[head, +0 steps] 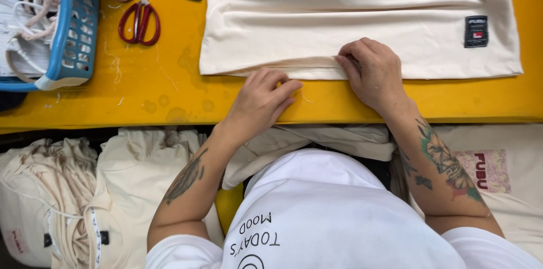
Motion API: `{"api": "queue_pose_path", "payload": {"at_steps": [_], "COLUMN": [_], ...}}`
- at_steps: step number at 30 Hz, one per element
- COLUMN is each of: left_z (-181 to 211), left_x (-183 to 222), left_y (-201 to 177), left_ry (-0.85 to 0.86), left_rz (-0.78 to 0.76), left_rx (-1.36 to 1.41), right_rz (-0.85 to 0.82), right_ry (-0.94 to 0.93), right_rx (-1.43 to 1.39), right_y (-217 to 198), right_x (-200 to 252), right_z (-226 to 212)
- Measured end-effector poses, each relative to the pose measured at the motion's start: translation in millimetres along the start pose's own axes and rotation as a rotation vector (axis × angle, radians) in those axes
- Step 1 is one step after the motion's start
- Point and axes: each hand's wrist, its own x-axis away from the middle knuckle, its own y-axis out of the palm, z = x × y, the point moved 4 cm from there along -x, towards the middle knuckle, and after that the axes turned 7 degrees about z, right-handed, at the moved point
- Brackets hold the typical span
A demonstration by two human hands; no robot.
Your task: Trimming loose threads from finished t-shirts using thread snips at a quality control station.
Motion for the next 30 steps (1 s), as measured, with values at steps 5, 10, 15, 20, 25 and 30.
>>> {"api": "queue_pose_path", "payload": {"at_steps": [5, 10, 15, 20, 25, 30], "left_z": [-11.3, 9.9, 16.0, -61.0, -93.3, -91.3], "left_x": [-10.0, 31.5, 51.7, 29.7, 21.3, 18.9], "left_y": [32.4, -13.4, -81.9, -69.9, -54.4, -50.2], "left_ry": [0.039, -0.006, -0.415, -0.342, -0.371, -0.321], "left_rz": [-0.035, -0.309, -0.568, -0.12, 0.019, -0.026], "left_rx": [0.021, 0.262, 0.593, -0.008, -0.243, -0.147], "right_rz": [-0.01, -0.005, 0.1, 0.139, -0.125, 0.129], "right_ry": [0.03, 0.049, 0.008, -0.224, -0.053, 0.293], "right_rx": [-0.036, -0.061, -0.072, 0.228, 0.326, -0.058], "right_y": [-5.9, -2.2, 7.9, -7.5, -73.2, -133.5], "right_x": [-2.3, -2.2, -7.2, -40.6, 15.3, 143.1], "right_z": [-5.3, -3.0, 21.1, 45.3, 89.9, 229.8]}}
